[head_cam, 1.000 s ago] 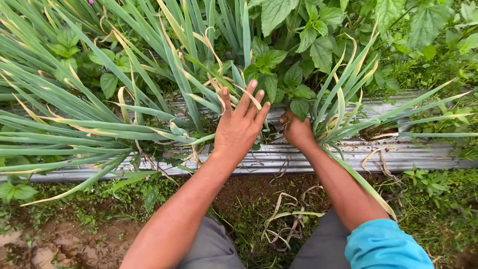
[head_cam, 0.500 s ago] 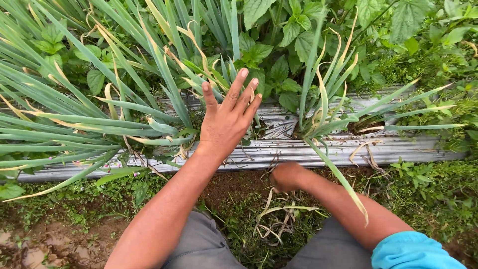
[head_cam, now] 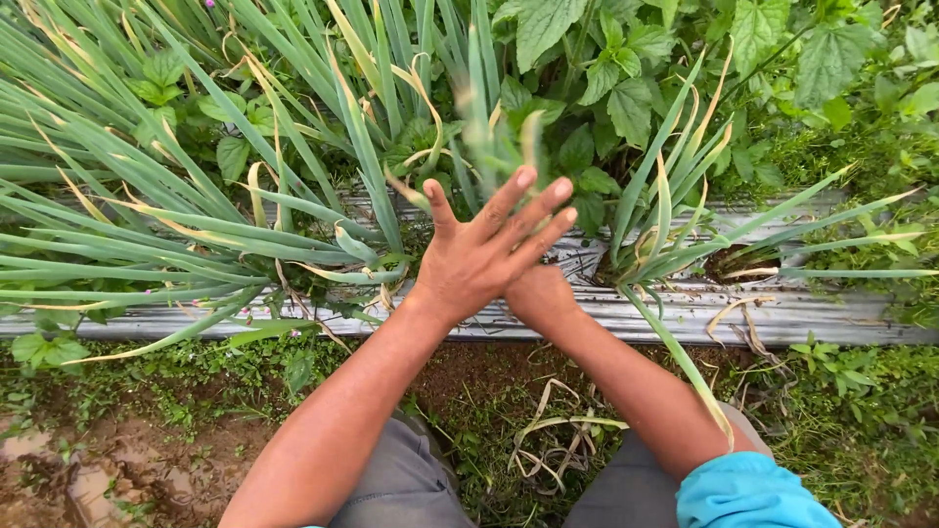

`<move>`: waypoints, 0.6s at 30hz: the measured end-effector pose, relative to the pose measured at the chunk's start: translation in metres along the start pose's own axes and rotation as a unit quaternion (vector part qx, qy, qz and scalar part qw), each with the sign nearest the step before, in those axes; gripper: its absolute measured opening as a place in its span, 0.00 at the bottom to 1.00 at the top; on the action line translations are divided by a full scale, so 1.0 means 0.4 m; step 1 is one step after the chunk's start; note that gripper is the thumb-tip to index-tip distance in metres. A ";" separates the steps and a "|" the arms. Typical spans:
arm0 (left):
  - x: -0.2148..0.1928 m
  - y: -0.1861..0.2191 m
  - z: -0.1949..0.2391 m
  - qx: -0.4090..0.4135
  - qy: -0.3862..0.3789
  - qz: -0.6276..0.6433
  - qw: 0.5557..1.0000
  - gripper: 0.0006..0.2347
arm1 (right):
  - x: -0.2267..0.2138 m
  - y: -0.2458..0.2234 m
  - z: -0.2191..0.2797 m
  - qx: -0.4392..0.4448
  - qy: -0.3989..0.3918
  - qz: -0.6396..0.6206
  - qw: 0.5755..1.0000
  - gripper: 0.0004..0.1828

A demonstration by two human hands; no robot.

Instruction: Cleaning leek plants by removing weeds and dead leaves using a hand sickle and manual pulling in a field.

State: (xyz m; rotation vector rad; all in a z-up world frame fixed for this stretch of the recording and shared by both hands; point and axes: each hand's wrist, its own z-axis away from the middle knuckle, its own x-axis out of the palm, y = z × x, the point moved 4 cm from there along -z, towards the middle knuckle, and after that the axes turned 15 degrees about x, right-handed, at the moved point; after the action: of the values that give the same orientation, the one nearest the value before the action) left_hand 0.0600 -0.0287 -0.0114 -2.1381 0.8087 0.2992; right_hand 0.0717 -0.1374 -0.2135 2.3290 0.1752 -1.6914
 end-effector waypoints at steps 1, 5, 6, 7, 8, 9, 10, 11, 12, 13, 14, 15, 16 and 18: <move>-0.031 -0.002 -0.006 0.000 0.000 0.000 1.000 0.17 | 0.020 0.022 -0.001 0.000 0.000 0.000 1.000 0.12; -0.049 0.032 0.050 -0.057 0.092 0.172 0.979 0.08 | -0.180 0.076 -0.011 0.087 -0.049 -0.036 0.994 0.15; -0.017 0.050 0.085 -0.103 0.087 0.239 0.962 0.11 | -0.313 0.084 -0.004 0.105 -0.064 -0.074 0.990 0.22; -0.017 0.053 0.094 -0.103 0.087 0.240 0.961 0.11 | -0.289 0.094 -0.005 0.106 -0.065 -0.074 0.990 0.22; 0.026 0.060 0.112 -0.165 -0.105 0.344 0.919 0.11 | -0.260 0.106 -0.005 0.116 -0.091 -0.074 0.986 0.26; 0.062 0.076 0.143 -0.215 -0.290 0.429 0.828 0.12 | -0.231 0.120 -0.009 0.127 -0.115 -0.072 0.983 0.32; 0.093 0.088 0.189 -0.215 -0.288 0.428 0.829 0.12 | -0.232 0.120 -0.015 0.127 -0.114 -0.071 0.983 0.32; 0.136 0.115 0.256 -0.247 -0.399 0.440 0.766 0.17 | -0.229 0.120 -0.012 0.130 -0.130 -0.069 0.980 0.34; 0.172 0.144 0.326 -0.276 -0.503 0.443 0.689 0.23 | -0.226 0.120 -0.010 0.133 -0.145 -0.067 0.978 0.37; 0.215 0.154 0.357 -0.276 -0.502 0.442 0.690 0.23 | -0.230 0.120 -0.012 0.133 -0.144 -0.067 0.978 0.37; 0.258 0.160 0.392 -0.297 -0.507 0.432 0.684 0.27 | -0.233 0.121 -0.014 0.136 -0.156 -0.075 0.975 0.36; 0.300 0.165 0.427 -0.318 -0.512 0.422 0.678 0.33 | -0.235 0.120 -0.016 0.139 -0.168 -0.084 0.972 0.36; 0.281 0.149 0.392 -0.318 -0.512 0.420 0.678 0.33 | -0.230 0.119 -0.014 0.138 -0.167 -0.085 0.973 0.36; 0.254 0.111 0.318 -0.362 -0.478 0.454 0.659 0.33 | -0.215 0.124 -0.014 0.144 -0.180 -0.080 0.970 0.38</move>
State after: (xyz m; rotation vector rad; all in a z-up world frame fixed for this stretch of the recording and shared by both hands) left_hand 0.1170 0.0023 -0.1673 -1.5228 1.0856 2.3725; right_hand 0.0618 -0.1788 -0.1238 2.1908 0.0496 -2.3241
